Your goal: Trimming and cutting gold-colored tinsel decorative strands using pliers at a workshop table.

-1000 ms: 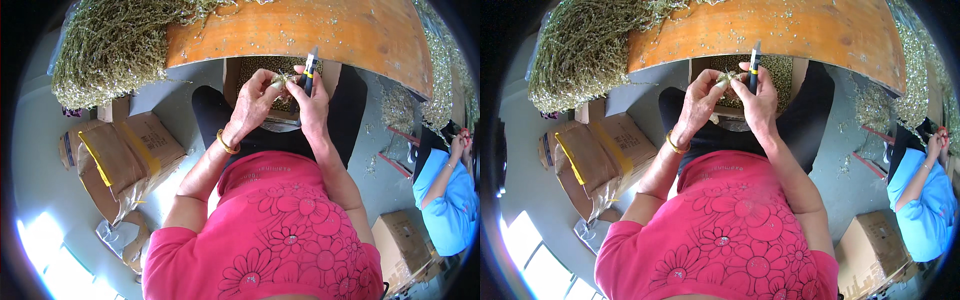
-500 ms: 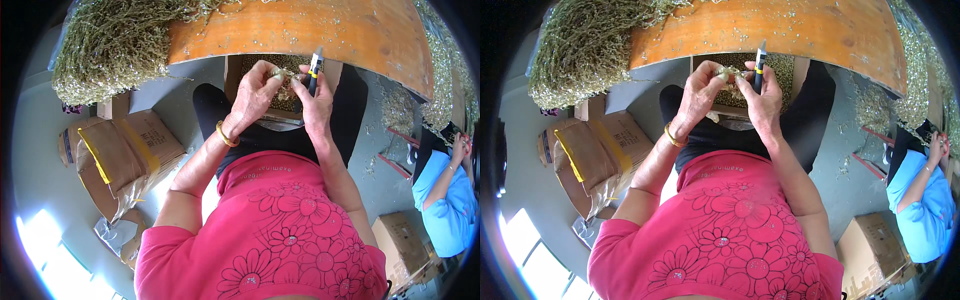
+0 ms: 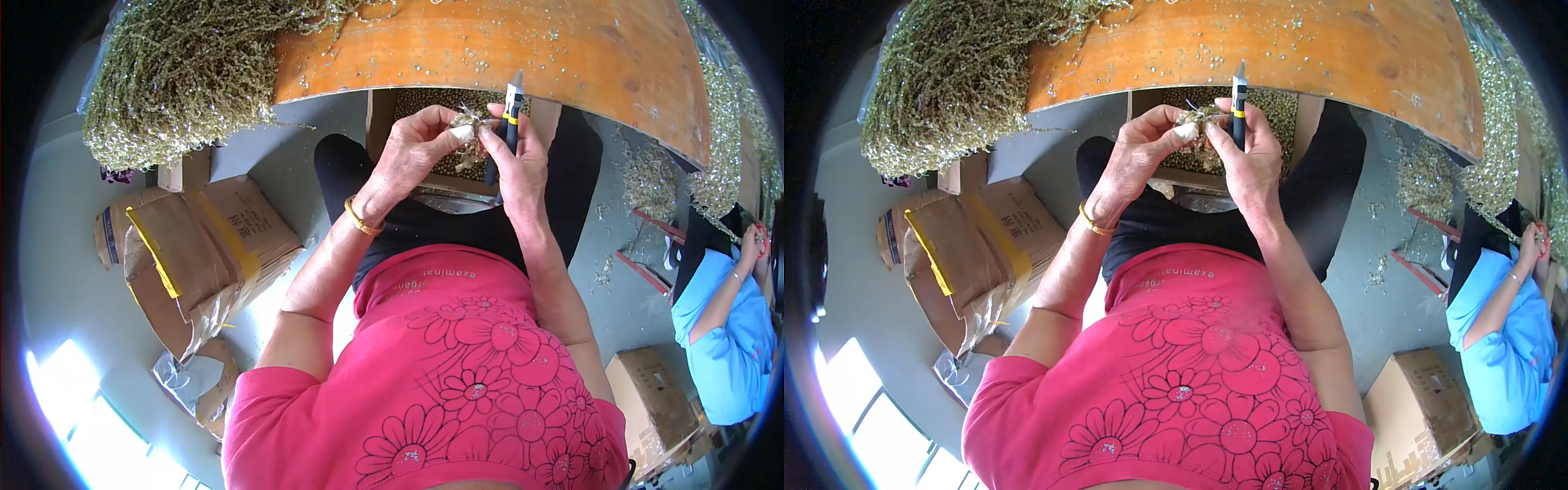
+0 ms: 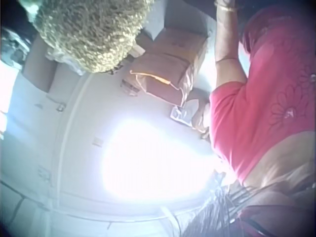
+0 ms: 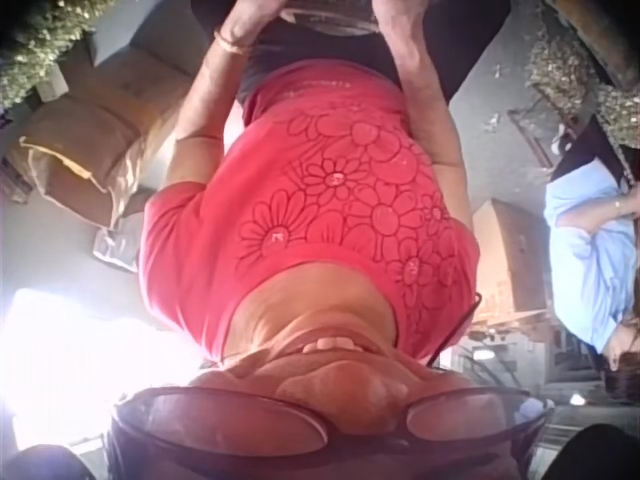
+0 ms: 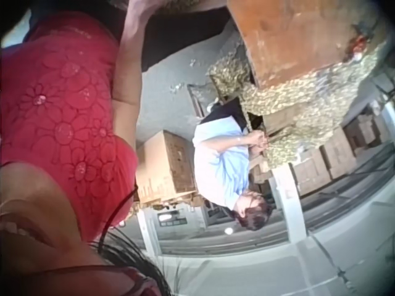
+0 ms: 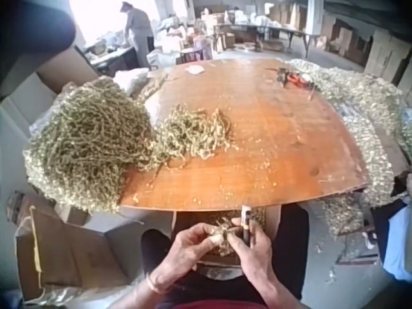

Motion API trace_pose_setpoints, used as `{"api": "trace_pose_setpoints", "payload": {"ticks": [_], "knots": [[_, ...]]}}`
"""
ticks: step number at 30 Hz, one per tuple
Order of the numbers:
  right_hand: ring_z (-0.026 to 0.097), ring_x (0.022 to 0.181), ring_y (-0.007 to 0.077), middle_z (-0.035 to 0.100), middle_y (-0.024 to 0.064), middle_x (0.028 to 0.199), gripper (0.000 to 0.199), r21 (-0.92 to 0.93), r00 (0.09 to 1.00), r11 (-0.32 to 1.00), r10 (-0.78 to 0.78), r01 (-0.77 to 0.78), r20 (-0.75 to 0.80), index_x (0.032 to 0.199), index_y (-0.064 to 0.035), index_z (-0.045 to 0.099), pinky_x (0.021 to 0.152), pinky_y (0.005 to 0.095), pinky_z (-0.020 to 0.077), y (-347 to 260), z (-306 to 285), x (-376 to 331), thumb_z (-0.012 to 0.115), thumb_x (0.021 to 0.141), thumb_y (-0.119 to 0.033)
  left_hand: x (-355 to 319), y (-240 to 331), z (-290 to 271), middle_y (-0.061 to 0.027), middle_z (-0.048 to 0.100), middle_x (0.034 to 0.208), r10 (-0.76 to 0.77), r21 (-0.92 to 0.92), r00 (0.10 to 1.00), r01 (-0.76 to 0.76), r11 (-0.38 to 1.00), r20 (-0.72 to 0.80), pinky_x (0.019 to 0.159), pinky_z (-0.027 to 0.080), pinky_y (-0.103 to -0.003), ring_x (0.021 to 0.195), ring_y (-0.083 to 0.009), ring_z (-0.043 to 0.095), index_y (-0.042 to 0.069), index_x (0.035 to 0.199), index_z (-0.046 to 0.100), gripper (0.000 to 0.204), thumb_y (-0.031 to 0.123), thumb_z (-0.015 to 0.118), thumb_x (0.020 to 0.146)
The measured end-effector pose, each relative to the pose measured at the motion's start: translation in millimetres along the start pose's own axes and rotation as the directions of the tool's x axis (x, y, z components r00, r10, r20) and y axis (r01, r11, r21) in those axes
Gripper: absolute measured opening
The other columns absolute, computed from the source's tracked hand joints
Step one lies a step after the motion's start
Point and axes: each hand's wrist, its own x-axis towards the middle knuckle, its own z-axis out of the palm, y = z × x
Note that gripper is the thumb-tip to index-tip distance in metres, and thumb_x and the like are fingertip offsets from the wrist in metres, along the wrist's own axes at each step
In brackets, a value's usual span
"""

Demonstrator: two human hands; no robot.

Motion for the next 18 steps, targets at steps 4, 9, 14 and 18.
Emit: {"api": "trace_pose_setpoints", "payload": {"ticks": [4, 9, 14, 18], "knots": [[0.052, 0.076, 0.0064, 0.055, 0.0000, 0.085, 0.030, -0.035, 0.998, 0.997, -0.066, 0.066, 0.002, 0.109, -0.0033, 0.052, 0.069, 0.0198, 0.0448, 3.4, -1.1, 0.2, 0.060, 0.080, -0.006, 3.0, -5.7, 1.8, -0.0013, 0.059, 0.079, 0.029, 0.070, 0.999, -0.027, 0.997, -0.028, 0.067, 0.044, -0.020, 0.073, -0.0051, 0.052, -0.001, 0.091, 0.055, 0.015, 0.009, 0.060, 0.081], [0.053, 0.075, 0.0068, 0.055, 0.0015, 0.085, 0.030, -0.063, 0.996, 0.994, -0.086, 0.084, -0.024, 0.108, -0.0032, 0.052, 0.070, 0.0202, 0.0461, 7.1, -1.3, -0.2, 0.059, 0.080, -0.005, 2.1, -6.3, 6.1, -0.0023, 0.059, 0.078, -0.020, 0.118, 0.999, 0.024, 0.993, -0.041, 0.065, 0.043, -0.020, 0.072, -0.0054, 0.052, -0.001, 0.091, 0.054, 0.017, 0.010, 0.061, 0.080], [0.053, 0.077, 0.0073, 0.055, 0.0017, 0.086, 0.030, -0.025, 0.999, 1.000, 0.009, -0.010, -0.054, 0.108, -0.0034, 0.052, 0.070, 0.0205, 0.0465, 3.4, -1.3, -1.8, 0.060, 0.079, -0.005, 1.6, -14.5, 5.0, -0.0045, 0.060, 0.080, -0.028, 0.071, 0.999, 0.031, 0.997, -0.041, 0.067, 0.045, -0.021, 0.075, -0.0069, 0.055, -0.004, 0.092, 0.052, 0.017, 0.010, 0.057, 0.083], [0.053, 0.079, 0.0071, 0.055, 0.0013, 0.086, 0.031, -0.041, 0.999, 0.999, -0.006, 0.004, -0.036, 0.108, -0.0033, 0.052, 0.072, 0.0208, 0.0461, 2.0, 1.9, -3.6, 0.060, 0.079, -0.005, 0.3, -11.3, 5.4, -0.0050, 0.059, 0.084, -0.042, -0.008, 0.998, 0.042, 0.999, -0.041, 0.073, 0.045, -0.022, 0.079, -0.0085, 0.056, -0.002, 0.092, 0.051, 0.015, 0.011, 0.054, 0.084]]}}
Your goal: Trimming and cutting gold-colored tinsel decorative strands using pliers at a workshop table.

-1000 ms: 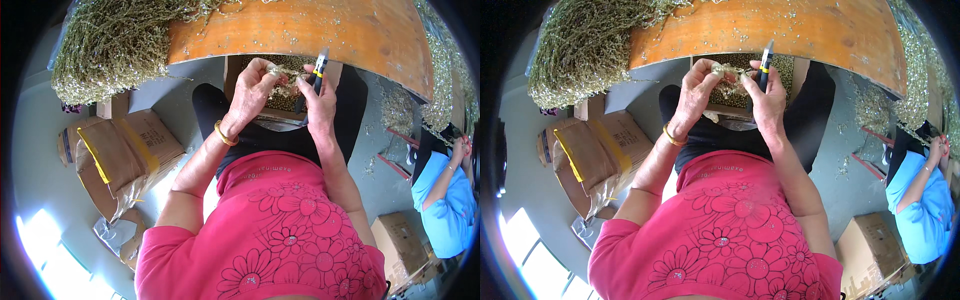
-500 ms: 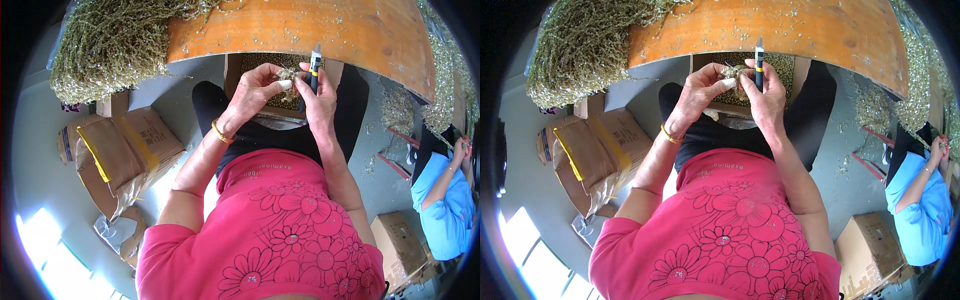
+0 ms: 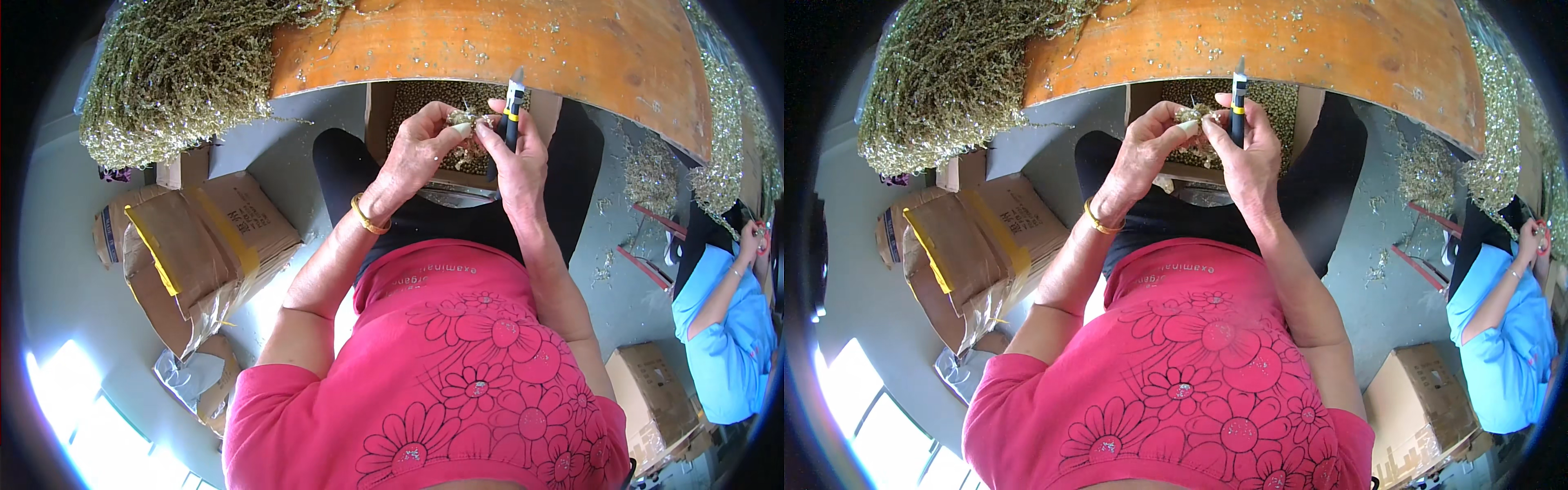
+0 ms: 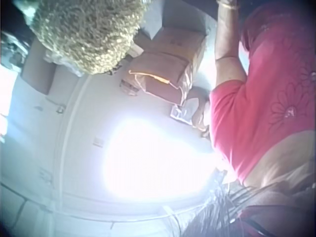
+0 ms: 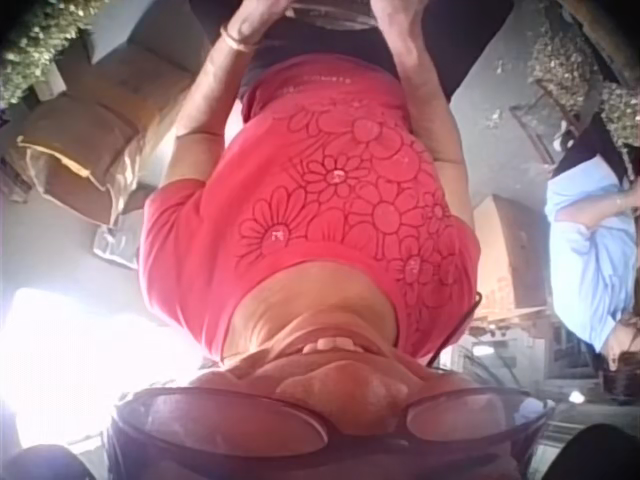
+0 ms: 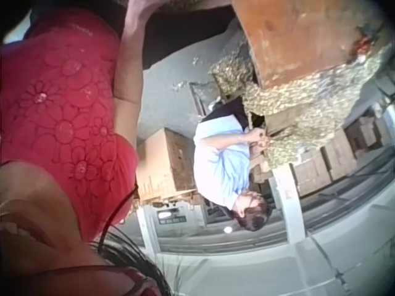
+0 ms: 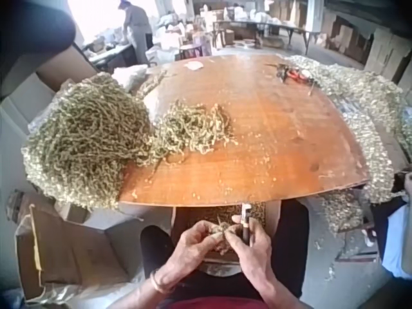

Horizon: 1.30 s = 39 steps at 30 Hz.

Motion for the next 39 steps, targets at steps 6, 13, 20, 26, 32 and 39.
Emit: {"api": "trace_pose_setpoints", "payload": {"ticks": [6, 13, 20, 26, 32, 39], "knots": [[0.052, 0.078, 0.0063, 0.054, 0.0000, 0.084, 0.032, -0.013, 0.998, 0.999, -0.048, 0.049, 0.050, 0.108, -0.0042, 0.052, 0.074, 0.0207, 0.0443, 0.1, 0.7, 1.3, 0.062, 0.078, -0.005, -2.8, 4.3, -4.5, -0.0037, 0.058, 0.084, -0.026, 0.029, 0.999, 0.025, 0.999, 0.034, 0.075, 0.044, -0.023, 0.080, -0.0088, 0.055, 0.000, 0.093, 0.052, 0.014, 0.011, 0.054, 0.084], [0.049, 0.068, 0.0077, 0.051, -0.0011, 0.080, 0.032, 0.144, 0.976, 0.975, 0.144, -0.168, 0.162, 0.107, -0.0040, 0.052, 0.064, 0.0216, 0.0405, -5.3, -8.7, 1.1, 0.063, 0.077, -0.006, -5.1, 8.4, -4.8, -0.0031, 0.058, 0.084, 0.017, 0.115, 1.000, -0.019, 0.993, 0.023, 0.075, 0.043, -0.022, 0.078, -0.0083, 0.054, 0.001, 0.094, 0.052, 0.016, 0.013, 0.053, 0.084], [0.047, 0.073, 0.0090, 0.051, 0.0003, 0.083, 0.032, 0.368, 0.933, 0.870, 0.236, -0.328, 0.273, 0.111, -0.0052, 0.048, 0.065, 0.0257, 0.0394, -2.9, -16.4, 6.6, 0.058, 0.081, -0.008, -2.5, 14.1, -1.2, -0.0034, 0.058, 0.082, -0.028, -0.080, 0.998, 0.033, 0.996, 0.057, 0.075, 0.044, -0.023, 0.078, -0.0092, 0.055, 0.001, 0.093, 0.052, 0.014, 0.011, 0.054, 0.084], [0.047, 0.073, 0.0097, 0.051, 0.0016, 0.083, 0.031, 0.352, 0.922, 0.866, 0.266, -0.357, 0.280, 0.110, -0.0051, 0.048, 0.065, 0.0263, 0.0392, -4.6, -12.9, 4.8, 0.058, 0.081, -0.009, -3.2, 9.1, -1.4, -0.0083, 0.061, 0.083, 0.030, 0.015, 0.988, -0.033, 0.999, 0.155, 0.071, 0.049, -0.024, 0.077, -0.0134, 0.061, -0.003, 0.091, 0.052, 0.014, 0.006, 0.057, 0.082], [0.046, 0.072, 0.0099, 0.049, 0.0013, 0.081, 0.030, 0.376, 0.902, 0.841, 0.264, -0.389, 0.341, 0.109, -0.0041, 0.048, 0.064, 0.0265, 0.0393, -2.2, -16.9, 7.3, 0.057, 0.081, -0.009, -3.3, 15.9, -8.1, -0.0024, 0.057, 0.088, -0.014, 0.145, 0.997, 0.002, 0.989, 0.081, 0.079, 0.041, -0.022, 0.084, -0.0080, 0.052, 0.002, 0.092, 0.052, 0.013, 0.009, 0.056, 0.081], [0.046, 0.068, 0.0101, 0.049, 0.0011, 0.077, 0.031, 0.171, 0.967, 0.963, 0.177, -0.208, 0.183, 0.108, -0.0019, 0.048, 0.063, 0.0264, 0.0397, -9.3, -16.8, 7.0, 0.056, 0.079, -0.006, -1.1, 12.2, -2.6, -0.0038, 0.057, 0.079, 0.068, -0.042, 0.997, -0.066, 0.997, 0.038, 0.070, 0.043, -0.023, 0.073, -0.0084, 0.053, 0.000, 0.087, 0.051, 0.011, 0.005, 0.056, 0.078]]}}
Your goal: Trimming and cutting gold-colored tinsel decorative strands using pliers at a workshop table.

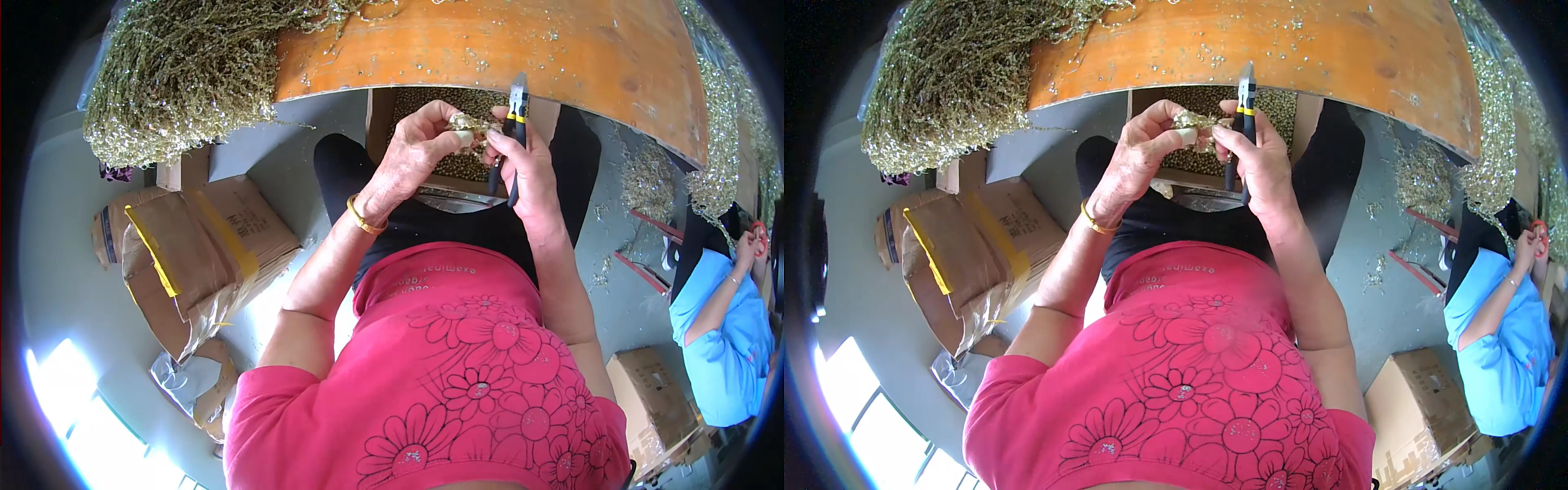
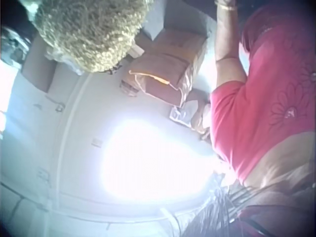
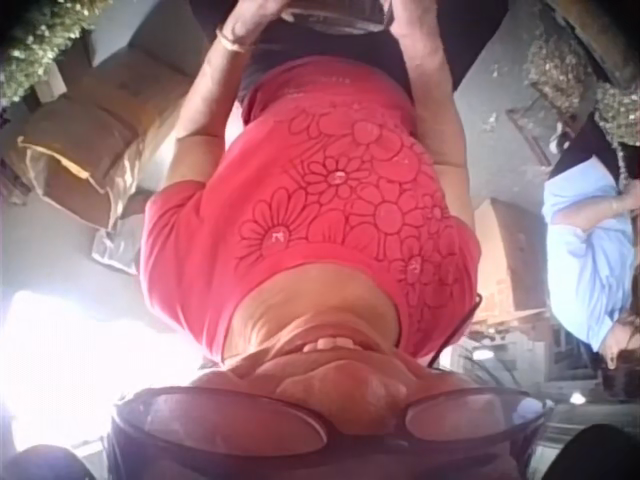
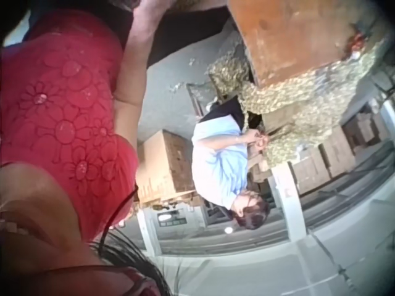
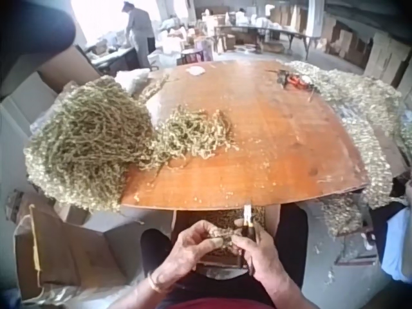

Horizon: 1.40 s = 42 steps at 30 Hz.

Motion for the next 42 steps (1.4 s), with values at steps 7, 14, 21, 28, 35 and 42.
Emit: {"api": "trace_pose_setpoints", "payload": {"ticks": [7, 14, 21, 28, 35, 42], "knots": [[0.048, 0.064, 0.0071, 0.050, -0.0010, 0.075, 0.029, -0.177, 0.985, 0.972, -0.166, 0.156, -0.044, 0.105, -0.0041, 0.052, 0.058, 0.0205, 0.0387, -2.1, 10.1, -6.0, 0.060, 0.078, -0.006, 3.9, -7.9, -2.4, -0.0049, 0.059, 0.083, -0.062, -0.198, 0.998, 0.059, 0.978, -0.008, 0.073, 0.043, -0.025, 0.078, -0.0104, 0.055, 0.002, 0.090, 0.051, 0.013, 0.001, 0.054, 0.077], [0.046, 0.065, 0.0093, 0.047, 0.0002, 0.072, 0.031, -0.035, 0.990, 0.993, 0.115, -0.113, 0.081, 0.108, -0.0009, 0.049, 0.061, 0.0241, 0.0381, -7.3, 0.9, -2.1, 0.058, 0.079, -0.009, 2.5, -1.1, 6.8, -0.0027, 0.058, 0.088, 0.068, -0.151, 0.996, -0.078, 0.985, -0.065, 0.079, 0.043, -0.023, 0.083, -0.0083, 0.054, 0.004, 0.093, 0.051, 0.019, -0.006, 0.055, 0.077], [0.048, 0.067, 0.0078, 0.050, 0.0004, 0.076, 0.033, -0.116, 0.999, 0.993, 0.027, -0.031, -0.033, 0.109, -0.0024, 0.050, 0.061, 0.0224, 0.0387, -8.1, 8.5, -8.8, 0.059, 0.079, -0.009, 3.7, -9.4, -3.9, -0.0008, 0.057, 0.087, 0.137, 0.061, 0.989, -0.140, 0.988, 0.052, 0.077, 0.043, -0.021, 0.083, -0.0068, 0.052, 0.003, 0.097, 0.051, 0.023, -0.003, 0.059, 0.077], [0.051, 0.083, 0.0071, 0.053, 0.0008, 0.087, 0.032, -0.184, 0.974, 0.958, -0.227, 0.220, -0.017, 0.107, -0.0037, 0.051, 0.078, 0.0214, 0.0431, 0.3, 9.5, -7.3, 0.062, 0.078, -0.002, -0.1, 1.2, 1.8, -0.0047, 0.058, 0.090, -0.087, -0.203, 0.994, 0.099, 0.974, 0.068, 0.079, 0.041, -0.025, 0.083, -0.0110, 0.054, 0.001, 0.099, 0.051, 0.021, 0.006, 0.057, 0.079], [0.051, 0.083, 0.0072, 0.053, 0.0010, 0.088, 0.033, -0.251, 0.955, 0.925, -0.297, 0.286, -0.008, 0.109, -0.0043, 0.050, 0.077, 0.0213, 0.0432, 6.3, 7.8, -5.5, 0.061, 0.078, -0.001, -0.1, -1.3, -2.4, -0.0062, 0.058, 0.089, -0.126, -0.253, 0.988, 0.146, 0.956, 0.091, 0.079, 0.041, -0.026, 0.082, -0.0125, 0.055, 0.001, 0.101, 0.051, 0.020, 0.007, 0.053, 0.082], [0.053, 0.083, 0.0067, 0.054, 0.0020, 0.091, 0.030, -0.453, 0.887, 0.780, -0.459, 0.431, 0.053, 0.109, -0.0015, 0.050, 0.071, 0.0196, 0.0451, 19.5, 1.7, -1.7, 0.058, 0.080, 0.001, 1.4, -6.2, -2.3, -0.0047, 0.059, 0.085, -0.173, -0.257, 0.982, 0.186, 0.948, 0.074, 0.078, 0.041, -0.026, 0.080, -0.0117, 0.056, 0.001, 0.098, 0.051, 0.016, 0.007, 0.052, 0.083]]}}
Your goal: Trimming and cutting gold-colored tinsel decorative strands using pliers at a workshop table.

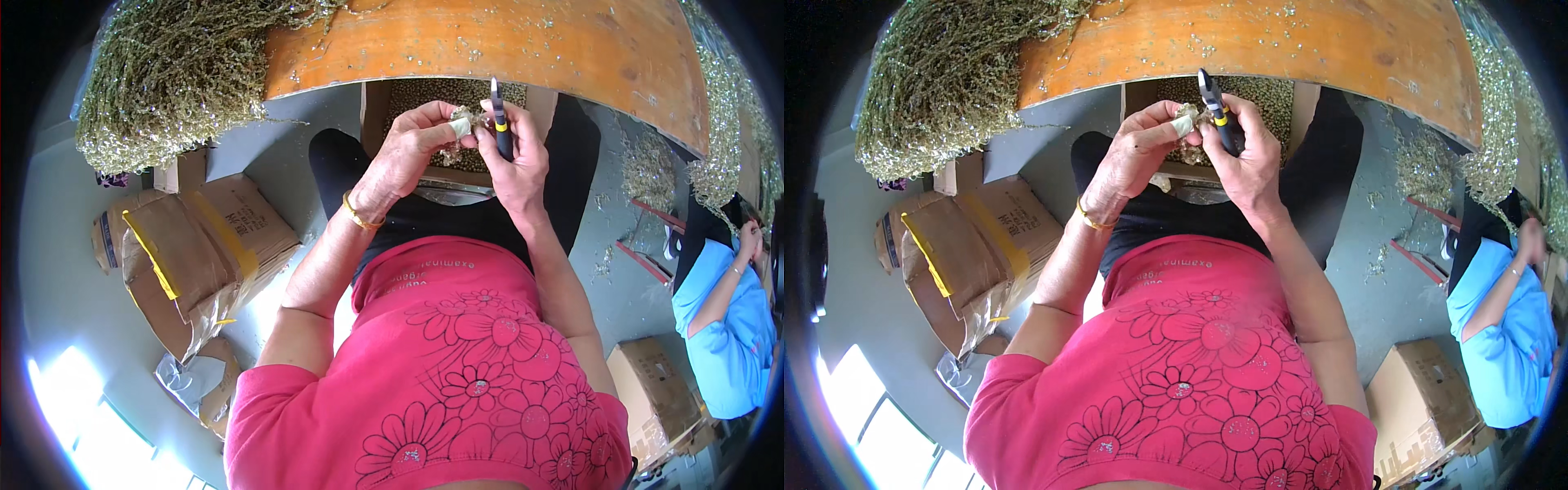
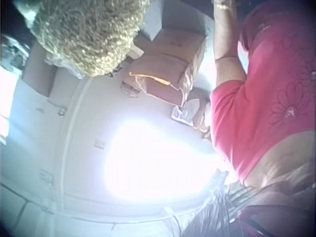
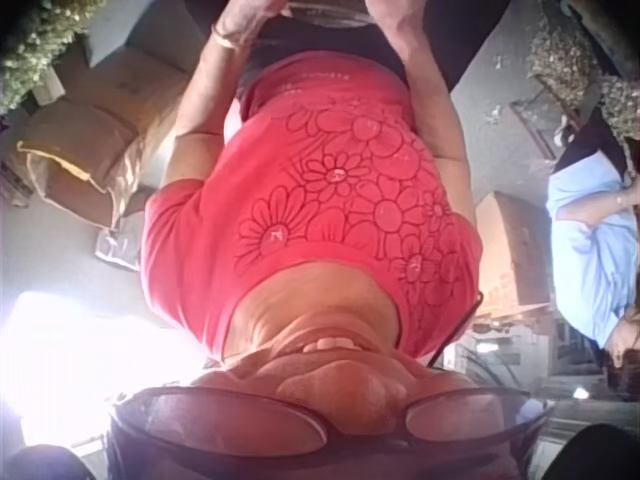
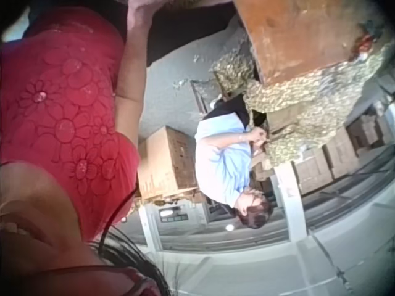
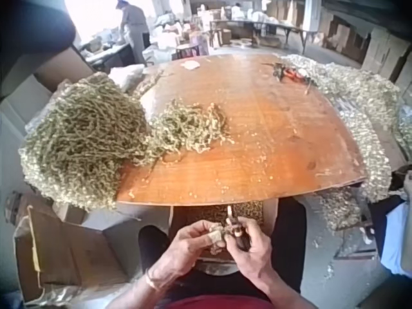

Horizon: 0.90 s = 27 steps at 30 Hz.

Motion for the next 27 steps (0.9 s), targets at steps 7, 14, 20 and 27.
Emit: {"api": "trace_pose_setpoints", "payload": {"ticks": [7, 14, 20, 27], "knots": [[0.049, 0.075, 0.0044, 0.052, -0.0009, 0.085, 0.027, -0.006, 0.993, 0.994, 0.108, -0.108, 0.036, 0.106, -0.0037, 0.052, 0.066, 0.0179, 0.0421, -12.4, -2.8, 4.2, 0.057, 0.079, 0.000, 4.5, -5.7, 2.6, -0.0044, 0.058, 0.080, 0.245, 0.538, 0.969, -0.201, 0.819, -0.010, 0.068, 0.045, -0.025, 0.074, -0.0098, 0.054, 0.000, 0.092, 0.052, 0.015, 0.012, 0.054, 0.084], [0.048, 0.072, 0.0048, 0.051, -0.0009, 0.081, 0.025, 0.240, 0.958, 0.928, 0.273, -0.285, 0.084, 0.104, -0.0048, 0.051, 0.066, 0.0187, 0.0417, -12.6, -9.6, 5.7, 0.058, 0.080, -0.003, 4.9, -1.8, -1.1, -0.0026, 0.055, 0.078, 0.102, 0.400, 0.994, -0.109, 0.910, 0.038, 0.071, 0.041, -0.023, 0.076, -0.0085, 0.051, 0.001, 0.095, 0.051, 0.015, 0.014, 0.051, 0.086], [0.051, 0.069, 0.0080, 0.052, -0.0005, 0.079, 0.030, 0.613, 0.876, 0.627, 0.374, -0.481, 0.305, 0.108, -0.0035, 0.050, 0.065, 0.0220, 0.0421, -6.9, -16.4, 6.5, 0.060, 0.080, -0.009, 1.1, 5.4, 1.6, -0.0020, 0.054, 0.081, -0.099, -0.122, 0.966, 0.131, 0.984, 0.240, 0.076, 0.038, -0.023, 0.080, -0.0096, 0.049, 0.001, 0.097, 0.052, 0.018, 0.016, 0.051, 0.087], [0.049, 0.070, 0.0048, 0.053, -0.0009, 0.079, 0.026, 0.348, 0.960, 0.895, 0.256, -0.280, 0.114, 0.105, -0.0042, 0.051, 0.064, 0.0193, 0.0416, -17.6, -9.0, 5.8, 0.059, 0.081, -0.007, -1.0, 8.1, 3.6, -0.0014, 0.053, 0.081, -0.057, 0.016, 0.978, 0.055, 0.998, 0.199, 0.073, 0.037, -0.024, 0.078, -0.0102, 0.048, 0.003, 0.098, 0.051, 0.018, 0.016, 0.049, 0.087]]}}
